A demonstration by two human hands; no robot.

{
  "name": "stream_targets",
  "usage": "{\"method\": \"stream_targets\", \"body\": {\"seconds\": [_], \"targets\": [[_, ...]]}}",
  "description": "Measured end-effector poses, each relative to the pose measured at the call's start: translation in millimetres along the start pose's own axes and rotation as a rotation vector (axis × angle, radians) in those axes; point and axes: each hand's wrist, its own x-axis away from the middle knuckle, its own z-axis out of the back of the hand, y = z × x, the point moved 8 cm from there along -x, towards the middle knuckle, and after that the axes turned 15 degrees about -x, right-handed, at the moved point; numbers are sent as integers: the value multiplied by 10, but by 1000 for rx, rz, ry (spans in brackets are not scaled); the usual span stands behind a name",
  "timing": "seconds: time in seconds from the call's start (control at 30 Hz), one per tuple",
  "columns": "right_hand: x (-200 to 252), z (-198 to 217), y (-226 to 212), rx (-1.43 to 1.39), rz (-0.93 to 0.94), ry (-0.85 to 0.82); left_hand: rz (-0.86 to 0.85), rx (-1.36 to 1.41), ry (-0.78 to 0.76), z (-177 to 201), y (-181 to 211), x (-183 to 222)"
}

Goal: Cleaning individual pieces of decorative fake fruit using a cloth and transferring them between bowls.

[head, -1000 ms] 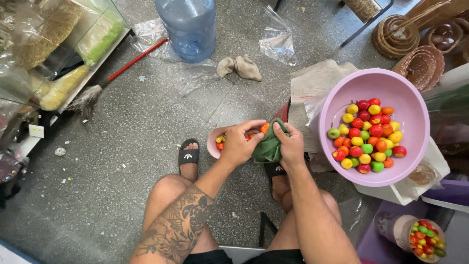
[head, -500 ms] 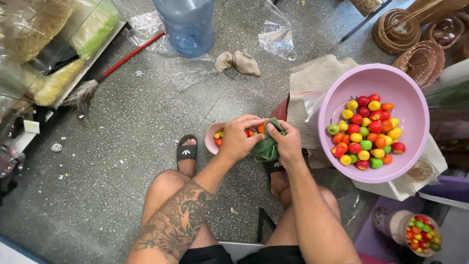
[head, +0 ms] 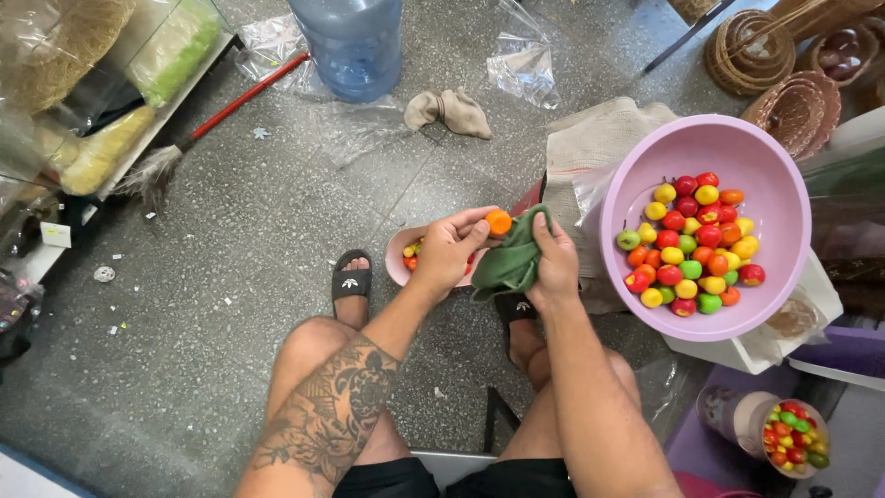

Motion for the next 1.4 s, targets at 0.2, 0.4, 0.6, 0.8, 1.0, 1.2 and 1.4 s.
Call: {"method": "stream_targets", "body": {"seconds": [0.2, 0.4, 0.6, 0.8, 1.0, 1.2, 1.4], "targets": [[130, -278, -164, -94, -12, 12, -18, 121, 32, 36, -18, -23], [283, -561, -262, 410, 292, -307, 60, -16, -13, 48, -152, -34], [233, -446, -301, 504, 414, -325, 78, -149, -64, 27, -81, -29], [223, -383, -296, 454, 411, -218, 30, -165, -68, -7, -56, -20], [348, -583, -274, 419, 332, -229, -31, -120, -8, 47, -108, -49], [409, -675, -239, 402, 254, -216, -157, -169, 18, 61, 15, -41], [399, -656, -252, 414, 243, -206, -141, -186, 30, 54, 53, -4]]}}
